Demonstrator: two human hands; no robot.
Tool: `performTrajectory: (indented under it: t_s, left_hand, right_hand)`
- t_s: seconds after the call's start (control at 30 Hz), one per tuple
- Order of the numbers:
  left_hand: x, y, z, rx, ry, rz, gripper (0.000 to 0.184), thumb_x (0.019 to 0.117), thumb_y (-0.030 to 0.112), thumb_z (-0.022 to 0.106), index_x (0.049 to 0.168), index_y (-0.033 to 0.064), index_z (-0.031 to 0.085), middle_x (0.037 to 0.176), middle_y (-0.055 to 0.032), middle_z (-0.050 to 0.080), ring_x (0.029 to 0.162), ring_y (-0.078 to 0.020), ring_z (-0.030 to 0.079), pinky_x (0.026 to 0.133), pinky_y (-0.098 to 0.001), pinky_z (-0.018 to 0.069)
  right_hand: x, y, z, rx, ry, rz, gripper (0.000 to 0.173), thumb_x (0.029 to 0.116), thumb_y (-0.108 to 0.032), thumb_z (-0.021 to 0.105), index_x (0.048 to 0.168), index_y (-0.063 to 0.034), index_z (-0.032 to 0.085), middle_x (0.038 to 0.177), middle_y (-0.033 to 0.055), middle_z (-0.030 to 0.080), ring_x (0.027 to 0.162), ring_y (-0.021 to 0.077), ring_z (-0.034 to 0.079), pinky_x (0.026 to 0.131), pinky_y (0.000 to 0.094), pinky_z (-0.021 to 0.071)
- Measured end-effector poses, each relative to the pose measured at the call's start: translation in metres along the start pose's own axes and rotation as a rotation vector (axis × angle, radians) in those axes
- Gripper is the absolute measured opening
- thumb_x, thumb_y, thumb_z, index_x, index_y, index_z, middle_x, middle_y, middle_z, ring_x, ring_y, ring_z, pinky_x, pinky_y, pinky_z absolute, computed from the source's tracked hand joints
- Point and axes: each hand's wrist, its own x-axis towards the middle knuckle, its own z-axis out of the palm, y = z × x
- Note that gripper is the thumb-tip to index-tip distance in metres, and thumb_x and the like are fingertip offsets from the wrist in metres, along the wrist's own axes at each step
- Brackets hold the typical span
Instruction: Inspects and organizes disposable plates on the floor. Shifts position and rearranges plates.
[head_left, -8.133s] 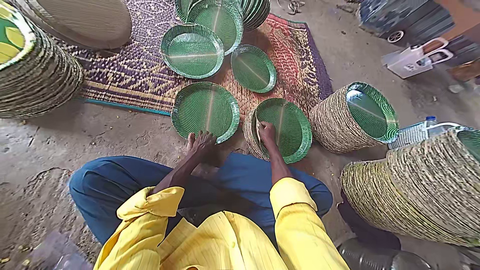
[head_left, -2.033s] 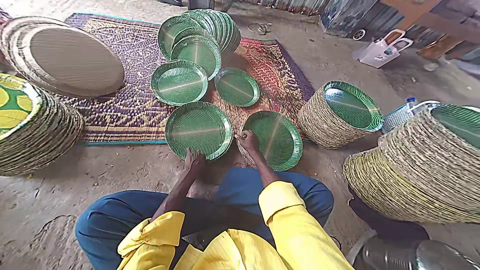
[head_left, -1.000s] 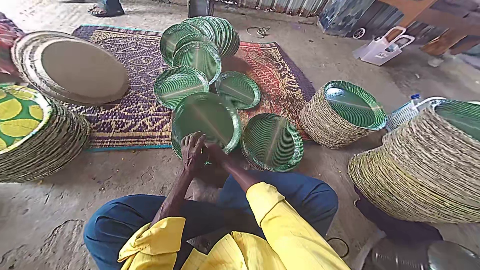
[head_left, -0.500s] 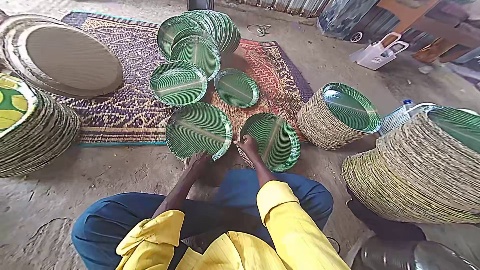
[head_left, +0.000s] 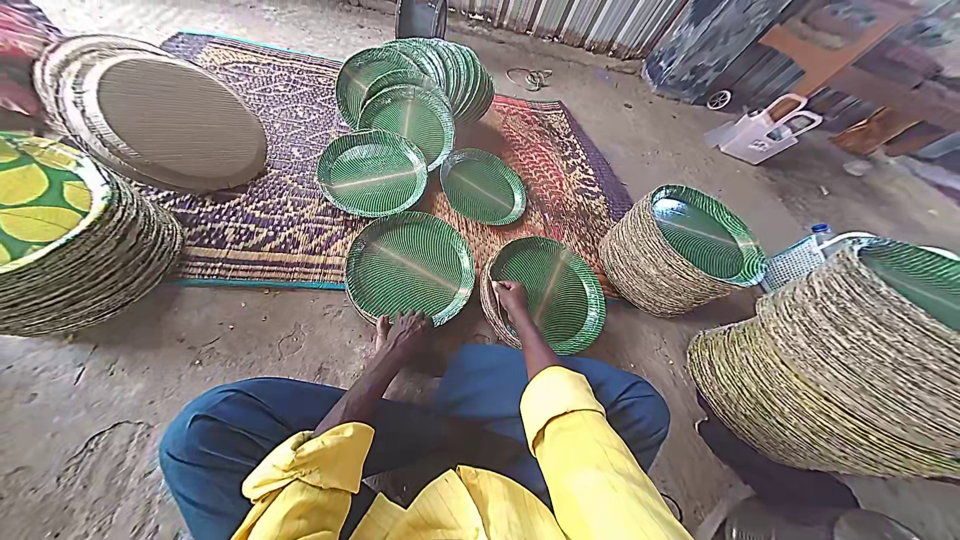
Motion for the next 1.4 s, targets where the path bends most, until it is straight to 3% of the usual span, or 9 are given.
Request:
performTrajectory:
  t_s: [0.27,0.4,0.53,0.63,0.73,0.8,0.9,1.03,1.4]
  left_hand:
    - [-0.005,-0.009,-0.01,-0.113,0.048,-0.007,0.036,0.1054,0.028,0.053,0.132,0.0058,0.065,0.133,-0.022,0.063,0.13,-0.0427,0.055,0.109,-0.0632,0.0392]
    - [-0.009,-0.008,-0.015,-0.254,0.794,0.193,0.028,0.0984,0.012,0.058,0.119,-0.0003,0.073,0.121,-0.0221,0.071,0.115,-0.041,0.066,0.102,-0.0579,0.0489]
    - [-0.013,-0.008,-0.034,-0.132,1.216,0.27,0.027,0.092,0.009,0.058,0.113,0.0036,0.074,0.12,-0.0196,0.071,0.115,-0.0382,0.066,0.101,-0.0556,0.0483]
    - [-0.026,-0.014,-0.032,-0.078,0.879,0.079,0.034,0.0955,0.012,0.056,0.124,0.0026,0.071,0.129,-0.0231,0.066,0.125,-0.0415,0.06,0.11,-0.0594,0.0394]
    - [-0.023,-0.018,-0.035,-0.059,0.161,-0.181,0.044,0.1097,0.029,0.038,0.134,0.0011,0.062,0.138,-0.0261,0.06,0.133,-0.0439,0.054,0.114,-0.0631,0.0335]
    - [-0.014,-0.019,-0.026,0.02,-0.033,-0.189,0.039,0.1078,0.026,0.046,0.129,0.0006,0.066,0.137,-0.0272,0.059,0.13,-0.0463,0.054,0.112,-0.0658,0.0339]
    - [-0.008,-0.01,-0.027,0.077,-0.085,-0.146,0.032,0.1048,0.021,0.052,0.125,0.0014,0.067,0.133,-0.0272,0.062,0.127,-0.0466,0.056,0.112,-0.066,0.0329]
    - [-0.003,-0.006,-0.022,0.058,-0.062,-0.127,0.031,0.1032,0.024,0.056,0.124,0.0054,0.068,0.133,-0.0232,0.063,0.128,-0.0443,0.056,0.111,-0.0633,0.0366]
    - [-0.006,0.002,-0.016,-0.02,0.028,-0.007,0.034,0.1048,0.021,0.052,0.132,0.0046,0.065,0.133,-0.0248,0.061,0.128,-0.0447,0.055,0.11,-0.0641,0.0365]
  right_hand:
    - [-0.022,-0.043,-0.025,-0.159,0.125,-0.117,0.029,0.1056,-0.015,0.053,0.121,0.0018,0.071,0.121,0.0224,0.07,0.117,0.0346,0.066,0.105,0.0502,0.0481]
    - [-0.042,-0.079,-0.002,-0.006,0.248,-0.676,0.02,0.1004,-0.008,0.062,0.106,0.0052,0.075,0.104,0.0231,0.072,0.094,0.0364,0.071,0.086,0.0539,0.057]
    - [-0.087,-0.11,0.062,-0.159,-0.225,-0.841,0.021,0.0984,-0.01,0.061,0.108,0.0042,0.074,0.106,0.0218,0.073,0.102,0.0354,0.071,0.093,0.0524,0.0554]
    - [-0.11,-0.101,0.091,-0.387,-0.59,-0.683,0.033,0.1015,-0.013,0.057,0.128,0.0065,0.064,0.123,0.0271,0.068,0.117,0.0411,0.065,0.103,0.0568,0.0477]
    - [-0.086,-0.071,0.091,-0.403,-0.571,-0.818,0.029,0.1009,-0.012,0.058,0.119,0.0058,0.071,0.125,0.0247,0.069,0.123,0.0392,0.062,0.109,0.0542,0.0428]
    - [-0.063,-0.056,0.063,-0.357,-0.431,-0.7,0.029,0.1026,-0.021,0.058,0.115,-0.001,0.075,0.123,0.0185,0.071,0.122,0.034,0.064,0.109,0.0535,0.0433]
    - [-0.032,-0.039,0.026,-0.226,-0.014,-0.35,0.032,0.0981,-0.03,0.069,0.109,-0.0008,0.075,0.116,0.0204,0.07,0.108,0.0357,0.068,0.094,0.0546,0.0538]
    - [-0.022,-0.029,0.006,-0.253,-0.035,-0.01,0.062,0.0941,-0.044,0.074,0.134,0.0005,0.061,0.133,0.0228,0.063,0.125,0.0362,0.061,0.106,0.0516,0.0481]
    - [-0.012,-0.013,0.002,-0.188,-0.03,0.017,0.036,0.1053,-0.028,0.058,0.129,-0.0027,0.069,0.128,0.0198,0.068,0.123,0.034,0.064,0.106,0.0521,0.0474]
